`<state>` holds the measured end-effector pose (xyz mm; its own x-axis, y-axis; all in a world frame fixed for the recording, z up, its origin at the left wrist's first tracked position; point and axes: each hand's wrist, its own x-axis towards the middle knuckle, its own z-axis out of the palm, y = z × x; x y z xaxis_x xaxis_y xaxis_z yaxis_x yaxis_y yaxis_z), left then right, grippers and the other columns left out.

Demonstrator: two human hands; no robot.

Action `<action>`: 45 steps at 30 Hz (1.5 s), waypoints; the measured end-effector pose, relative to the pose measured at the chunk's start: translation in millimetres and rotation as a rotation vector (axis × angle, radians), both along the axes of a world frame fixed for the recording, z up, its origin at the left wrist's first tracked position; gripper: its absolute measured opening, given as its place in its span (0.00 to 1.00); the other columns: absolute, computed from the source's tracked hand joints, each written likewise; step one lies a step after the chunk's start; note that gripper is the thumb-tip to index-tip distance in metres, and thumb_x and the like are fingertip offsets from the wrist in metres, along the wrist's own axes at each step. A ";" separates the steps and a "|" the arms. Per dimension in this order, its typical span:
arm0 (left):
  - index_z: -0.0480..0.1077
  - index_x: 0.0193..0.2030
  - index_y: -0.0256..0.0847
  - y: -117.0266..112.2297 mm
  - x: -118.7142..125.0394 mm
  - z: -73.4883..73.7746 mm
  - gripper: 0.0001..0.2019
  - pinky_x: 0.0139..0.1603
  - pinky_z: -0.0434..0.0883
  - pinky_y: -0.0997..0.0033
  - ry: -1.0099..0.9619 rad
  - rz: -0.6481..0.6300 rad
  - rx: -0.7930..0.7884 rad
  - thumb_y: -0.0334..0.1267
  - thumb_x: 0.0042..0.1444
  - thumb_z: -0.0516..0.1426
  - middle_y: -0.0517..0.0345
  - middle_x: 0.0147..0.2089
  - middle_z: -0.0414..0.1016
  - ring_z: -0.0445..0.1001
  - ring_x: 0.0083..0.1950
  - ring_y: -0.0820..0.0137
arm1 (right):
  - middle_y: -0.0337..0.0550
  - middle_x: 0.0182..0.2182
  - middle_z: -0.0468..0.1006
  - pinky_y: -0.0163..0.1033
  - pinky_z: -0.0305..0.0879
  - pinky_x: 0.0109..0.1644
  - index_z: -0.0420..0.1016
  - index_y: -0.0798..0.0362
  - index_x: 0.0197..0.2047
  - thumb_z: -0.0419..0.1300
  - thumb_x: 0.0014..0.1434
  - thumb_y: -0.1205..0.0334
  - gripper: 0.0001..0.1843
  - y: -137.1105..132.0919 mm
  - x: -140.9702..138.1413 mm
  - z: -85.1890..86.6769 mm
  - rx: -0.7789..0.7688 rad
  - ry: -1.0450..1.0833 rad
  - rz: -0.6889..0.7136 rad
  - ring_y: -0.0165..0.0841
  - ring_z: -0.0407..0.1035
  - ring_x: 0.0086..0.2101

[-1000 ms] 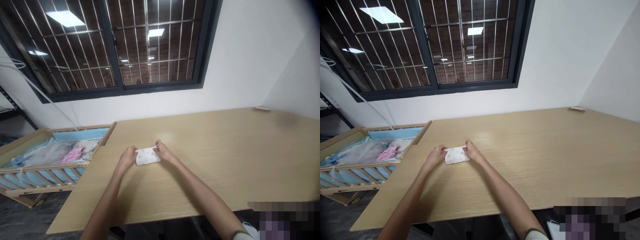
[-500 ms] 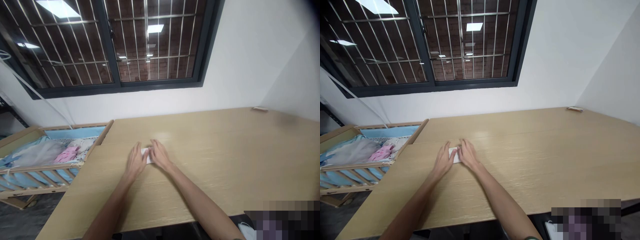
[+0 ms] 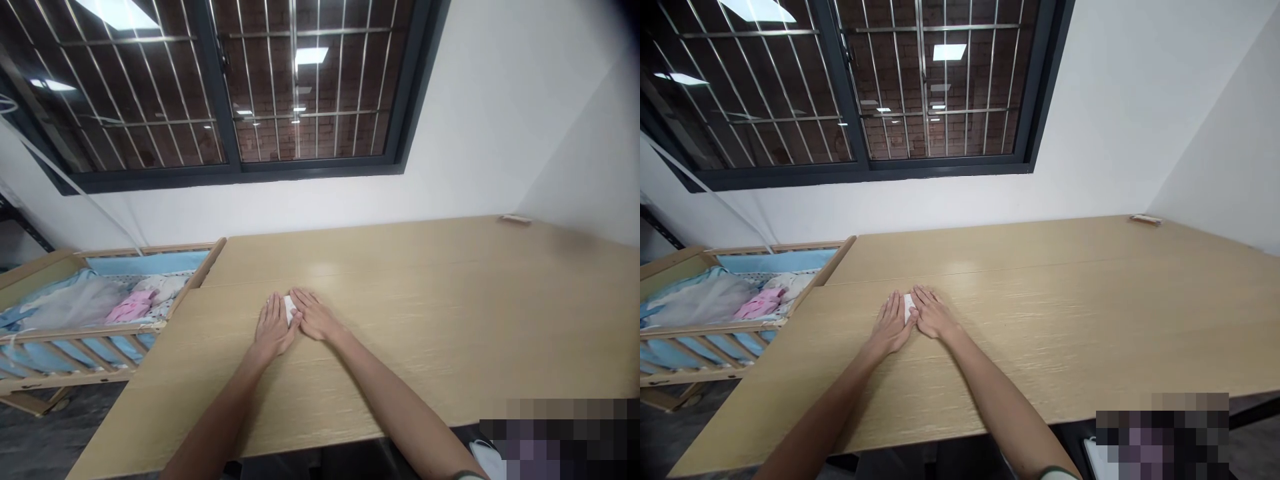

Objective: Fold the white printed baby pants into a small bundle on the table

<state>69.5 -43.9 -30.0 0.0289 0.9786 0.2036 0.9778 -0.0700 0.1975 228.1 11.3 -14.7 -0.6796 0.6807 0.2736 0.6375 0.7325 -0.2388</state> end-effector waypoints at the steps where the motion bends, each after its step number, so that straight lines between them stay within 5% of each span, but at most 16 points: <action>1: 0.44 0.74 0.21 -0.1 -0.3 -1.7 0.43 0.75 0.45 0.51 0.019 0.014 0.005 0.60 0.68 0.31 0.33 0.77 0.42 0.40 0.78 0.53 | 0.53 0.73 0.50 0.49 0.37 0.74 0.49 0.60 0.75 0.35 0.73 0.50 0.34 -0.1 2.0 0.7 -0.011 -0.001 -0.009 0.38 0.40 0.72; 6: 0.49 0.72 0.17 -2.4 -7.1 2.3 0.42 0.75 0.45 0.49 0.137 0.028 0.125 0.59 0.68 0.37 0.25 0.76 0.44 0.42 0.78 0.49 | 0.58 0.73 0.47 0.52 0.39 0.73 0.46 0.64 0.75 0.33 0.73 0.46 0.38 2.4 16.4 5.5 -0.104 0.017 -0.127 0.42 0.39 0.72; 9: 0.53 0.71 0.26 -5.8 -14.8 18.7 0.37 0.72 0.50 0.47 0.150 -0.096 0.184 0.57 0.68 0.41 0.30 0.76 0.47 0.47 0.77 0.49 | 0.59 0.73 0.47 0.54 0.42 0.72 0.49 0.62 0.75 0.36 0.73 0.46 0.37 4.4 24.6 12.6 -0.050 0.090 -0.152 0.44 0.40 0.72; 13: 0.61 0.67 0.35 -10.0 -19.7 35.2 0.31 0.66 0.59 0.51 0.085 -0.224 0.091 0.56 0.67 0.46 0.39 0.67 0.67 0.67 0.66 0.54 | 0.54 0.66 0.65 0.52 0.50 0.68 0.62 0.52 0.69 0.44 0.72 0.49 0.28 3.3 30.1 23.1 0.029 0.160 -0.014 0.43 0.56 0.65; 18: 0.63 0.65 0.35 -8.9 -19.0 30.1 0.34 0.67 0.58 0.50 0.044 -0.173 -0.017 0.56 0.59 0.57 0.38 0.69 0.64 0.62 0.69 0.49 | 0.58 0.65 0.66 0.56 0.52 0.67 0.63 0.54 0.69 0.60 0.61 0.52 0.35 5.7 33.9 19.7 -0.112 0.113 0.072 0.50 0.59 0.63; 22: 0.61 0.66 0.33 -5.2 -17.2 26.5 0.32 0.67 0.58 0.51 -0.083 -0.138 0.005 0.46 0.59 0.59 0.36 0.70 0.63 0.60 0.70 0.49 | 0.55 0.68 0.62 0.56 0.51 0.68 0.59 0.51 0.71 0.64 0.52 0.62 0.43 14.9 36.9 8.5 -0.238 0.181 0.109 0.49 0.56 0.66; 26: 0.68 0.59 0.36 -3.2 -16.3 33.8 0.20 0.64 0.61 0.51 -0.173 -0.126 0.046 0.32 0.60 0.53 0.39 0.60 0.73 0.70 0.62 0.52 | 0.51 0.58 0.74 0.53 0.57 0.64 0.70 0.50 0.62 0.60 0.52 0.67 0.32 19.7 31.6 3.3 -0.225 0.394 0.121 0.45 0.66 0.58; 31: 0.72 0.52 0.39 -4.5 -18.2 51.2 0.14 0.63 0.63 0.49 -0.391 -0.106 0.141 0.39 0.66 0.50 0.41 0.57 0.74 0.70 0.61 0.52 | 0.42 0.40 0.78 0.43 0.67 0.49 0.73 0.50 0.46 0.62 0.53 0.62 0.15 20.7 20.9 16.1 -0.435 0.871 0.012 0.38 0.72 0.42; 34: 0.72 0.50 0.40 -5.5 -15.8 55.4 0.16 0.53 0.73 0.59 -0.618 -0.165 0.102 0.49 0.67 0.50 0.46 0.51 0.79 0.77 0.53 0.58 | 0.37 0.35 0.76 0.38 0.67 0.40 0.70 0.48 0.46 0.66 0.51 0.58 0.19 18.9 20.7 29.4 -0.624 1.158 -0.068 0.35 0.71 0.36; 38: 0.64 0.56 0.37 -5.8 -10.4 49.5 0.21 0.40 0.76 0.68 -0.795 -0.179 -0.035 0.52 0.66 0.53 0.46 0.46 0.82 0.82 0.42 0.64 | 0.33 0.29 0.74 0.37 0.65 0.34 0.67 0.47 0.49 0.70 0.50 0.54 0.25 12.4 21.8 38.0 -0.801 1.239 -0.207 0.34 0.70 0.30; 42: 0.61 0.60 0.34 -7.3 -10.9 43.7 0.26 0.38 0.74 0.67 -0.687 -0.055 -0.122 0.49 0.63 0.57 0.46 0.40 0.82 0.82 0.39 0.61 | 0.33 0.28 0.75 0.38 0.67 0.33 0.62 0.47 0.48 0.73 0.46 0.50 0.32 9.1 16.4 31.2 -0.806 1.233 -0.338 0.36 0.73 0.31; 45: 0.63 0.59 0.37 -11.2 -10.9 43.2 0.23 0.45 0.72 0.64 -0.507 0.057 -0.141 0.47 0.61 0.58 0.42 0.47 0.81 0.80 0.47 0.57 | 0.35 0.30 0.77 0.39 0.70 0.37 0.60 0.47 0.48 0.72 0.46 0.53 0.32 13.5 10.6 18.3 -0.797 1.234 -0.337 0.36 0.74 0.33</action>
